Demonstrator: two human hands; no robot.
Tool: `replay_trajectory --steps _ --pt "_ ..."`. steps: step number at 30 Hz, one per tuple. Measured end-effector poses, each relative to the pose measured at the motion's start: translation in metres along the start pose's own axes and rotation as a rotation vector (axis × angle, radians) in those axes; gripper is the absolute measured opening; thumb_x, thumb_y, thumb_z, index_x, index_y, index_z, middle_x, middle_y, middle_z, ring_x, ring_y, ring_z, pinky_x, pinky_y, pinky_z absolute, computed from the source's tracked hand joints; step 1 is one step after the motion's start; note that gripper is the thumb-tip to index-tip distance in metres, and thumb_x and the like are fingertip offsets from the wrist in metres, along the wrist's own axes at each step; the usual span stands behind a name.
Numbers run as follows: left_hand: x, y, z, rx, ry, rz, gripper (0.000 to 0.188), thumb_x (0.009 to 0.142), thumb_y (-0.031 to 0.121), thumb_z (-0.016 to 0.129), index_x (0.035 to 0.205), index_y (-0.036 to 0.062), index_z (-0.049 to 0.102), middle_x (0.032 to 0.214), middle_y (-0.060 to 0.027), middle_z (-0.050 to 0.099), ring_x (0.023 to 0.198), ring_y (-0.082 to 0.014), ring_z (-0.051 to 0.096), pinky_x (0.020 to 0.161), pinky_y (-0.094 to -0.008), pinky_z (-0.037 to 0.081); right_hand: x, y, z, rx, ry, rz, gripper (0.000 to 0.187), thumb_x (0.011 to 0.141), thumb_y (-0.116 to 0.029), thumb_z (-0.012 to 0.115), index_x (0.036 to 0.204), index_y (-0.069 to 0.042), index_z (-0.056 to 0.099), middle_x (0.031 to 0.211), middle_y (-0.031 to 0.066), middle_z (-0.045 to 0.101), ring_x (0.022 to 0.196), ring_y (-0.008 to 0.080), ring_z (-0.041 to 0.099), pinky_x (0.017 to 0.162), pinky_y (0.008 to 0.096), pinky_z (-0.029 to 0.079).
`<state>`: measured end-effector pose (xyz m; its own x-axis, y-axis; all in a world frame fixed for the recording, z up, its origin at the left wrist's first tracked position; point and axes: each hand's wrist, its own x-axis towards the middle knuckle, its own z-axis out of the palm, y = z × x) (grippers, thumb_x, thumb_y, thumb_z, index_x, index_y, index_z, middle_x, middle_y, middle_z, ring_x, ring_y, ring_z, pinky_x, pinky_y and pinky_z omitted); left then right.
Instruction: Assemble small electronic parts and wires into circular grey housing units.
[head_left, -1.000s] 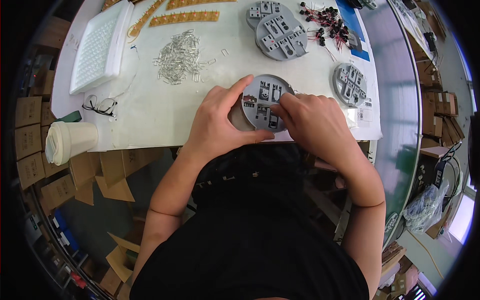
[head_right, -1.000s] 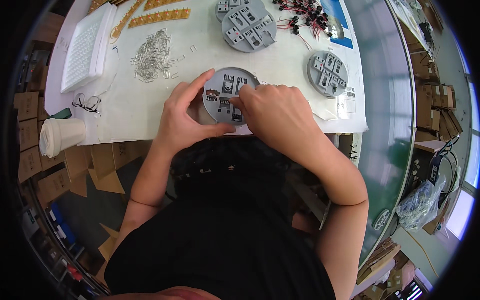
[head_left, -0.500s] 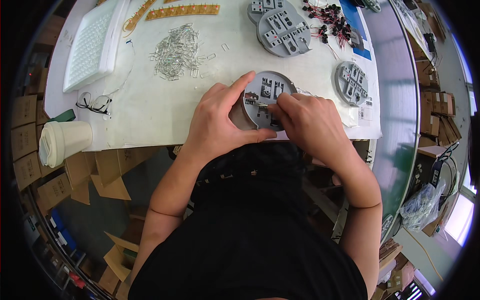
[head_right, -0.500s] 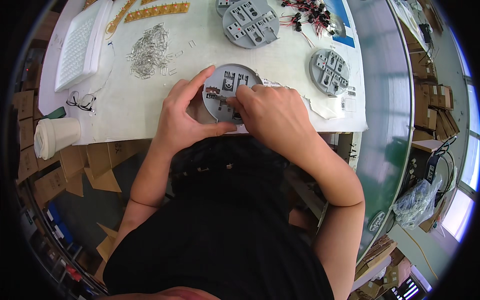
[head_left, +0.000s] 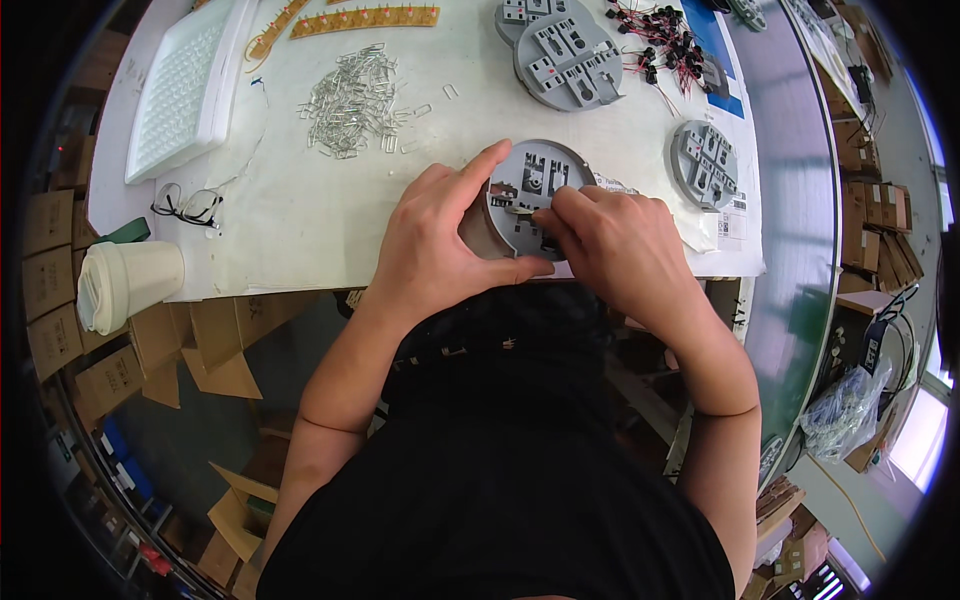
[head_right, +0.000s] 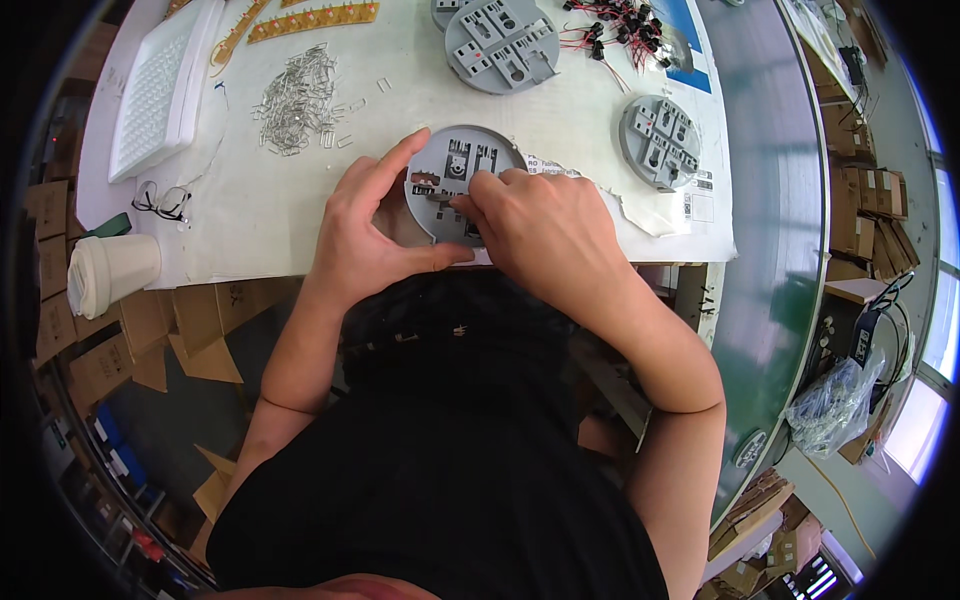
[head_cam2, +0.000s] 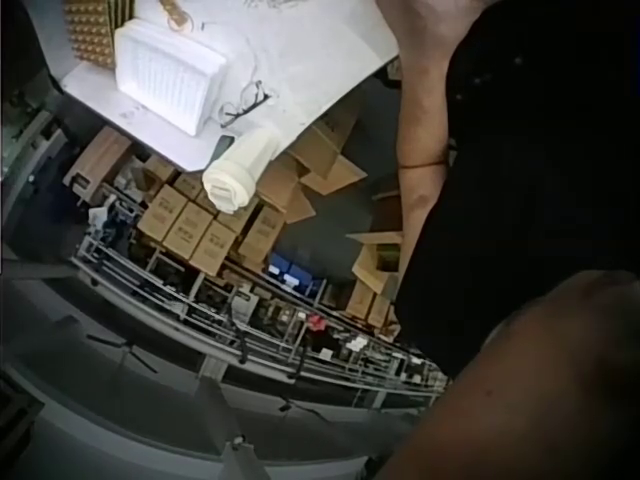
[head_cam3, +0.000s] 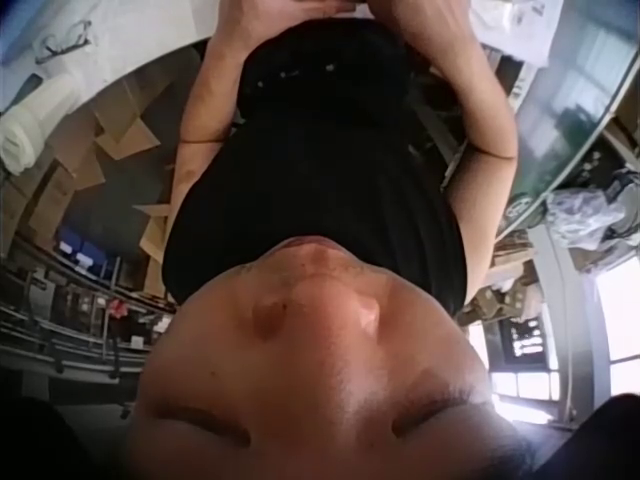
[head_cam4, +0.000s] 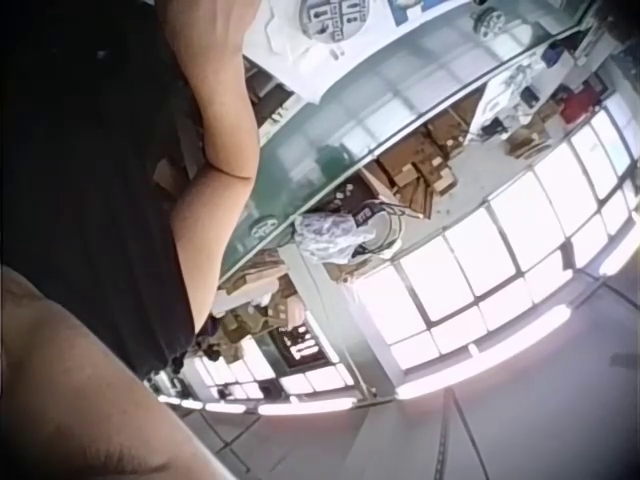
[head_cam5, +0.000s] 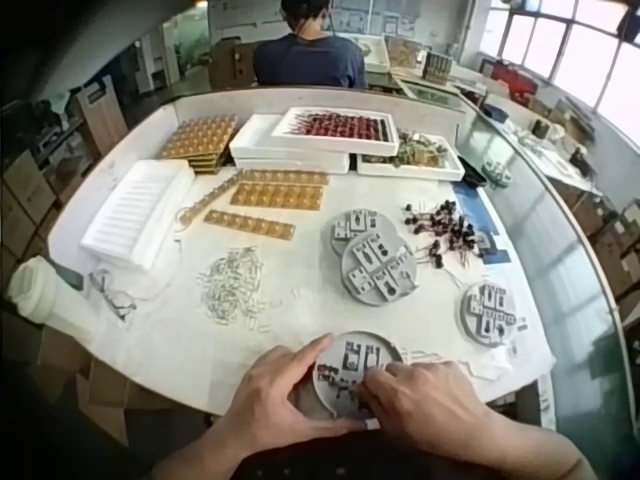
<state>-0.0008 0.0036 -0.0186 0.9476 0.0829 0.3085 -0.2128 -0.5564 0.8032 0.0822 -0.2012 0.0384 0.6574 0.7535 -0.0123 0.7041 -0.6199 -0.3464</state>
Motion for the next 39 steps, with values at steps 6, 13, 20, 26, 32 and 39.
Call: replay_trajectory --steps 6,13,20,26,32,39 --pt "0.000 0.000 0.000 -0.010 0.001 0.001 0.104 0.060 0.037 0.104 0.149 0.0032 0.063 0.097 -0.0110 0.074 0.090 -0.0288 0.067 0.086 -0.0423 0.057 0.000 0.003 0.005 0.019 0.065 -0.025 0.031 0.105 -0.028 0.069 0.084 -0.006 0.061 0.070 0.0136 0.066 0.063 0.0405 0.066 0.056 0.0506 0.051" --pt "0.000 0.001 -0.001 -0.008 -0.012 -0.010 0.104 0.060 0.037 0.104 0.149 0.0036 0.063 0.097 -0.0112 0.073 0.091 -0.0290 0.067 0.086 -0.0422 0.057 0.000 0.001 0.004 -0.001 0.060 -0.020 0.033 0.106 -0.030 0.067 0.084 -0.006 0.062 0.068 0.0140 0.067 0.062 0.0406 0.067 0.055 0.0505 0.052" --pt "0.000 0.000 0.000 -0.008 -0.008 -0.002 0.104 0.061 0.037 0.104 0.149 0.0028 0.062 0.099 -0.0118 0.073 0.091 -0.0295 0.068 0.087 -0.0429 0.057 0.003 0.003 0.001 -0.010 0.023 -0.051 0.033 0.106 -0.031 0.066 0.085 -0.006 0.062 0.069 0.0138 0.067 0.062 0.0405 0.067 0.055 0.0508 0.052" --pt "0.000 -0.001 0.000 -0.009 -0.008 0.011 0.105 0.061 0.037 0.104 0.150 0.0028 0.061 0.099 -0.0124 0.073 0.092 -0.0313 0.068 0.088 -0.0445 0.056 0.004 0.003 0.002 -0.008 0.010 -0.052 0.029 0.105 -0.029 0.067 0.086 -0.007 0.064 0.070 0.0132 0.068 0.064 0.0405 0.068 0.055 0.0510 0.053" --pt "0.000 0.003 0.001 0.020 -0.007 0.014 0.105 0.061 0.038 0.104 0.150 0.0033 0.061 0.099 -0.0131 0.073 0.091 -0.0321 0.069 0.089 -0.0453 0.055 0.005 -0.008 0.002 -0.034 0.025 -0.075 0.017 0.097 -0.021 0.070 0.088 -0.007 0.067 0.071 0.0117 0.070 0.063 0.0363 0.071 0.055 0.0470 0.055" --pt "-0.004 -0.001 -0.002 0.047 -0.003 0.038 0.107 0.063 0.050 0.103 0.150 0.0039 0.061 0.100 -0.0126 0.073 0.091 -0.0320 0.070 0.089 -0.0450 0.056 0.012 -0.025 -0.033 -0.310 -0.199 -0.112 0.009 0.095 -0.017 0.070 0.093 -0.009 0.067 0.075 0.0100 0.071 0.063 0.0313 0.073 0.056 0.0443 0.055"
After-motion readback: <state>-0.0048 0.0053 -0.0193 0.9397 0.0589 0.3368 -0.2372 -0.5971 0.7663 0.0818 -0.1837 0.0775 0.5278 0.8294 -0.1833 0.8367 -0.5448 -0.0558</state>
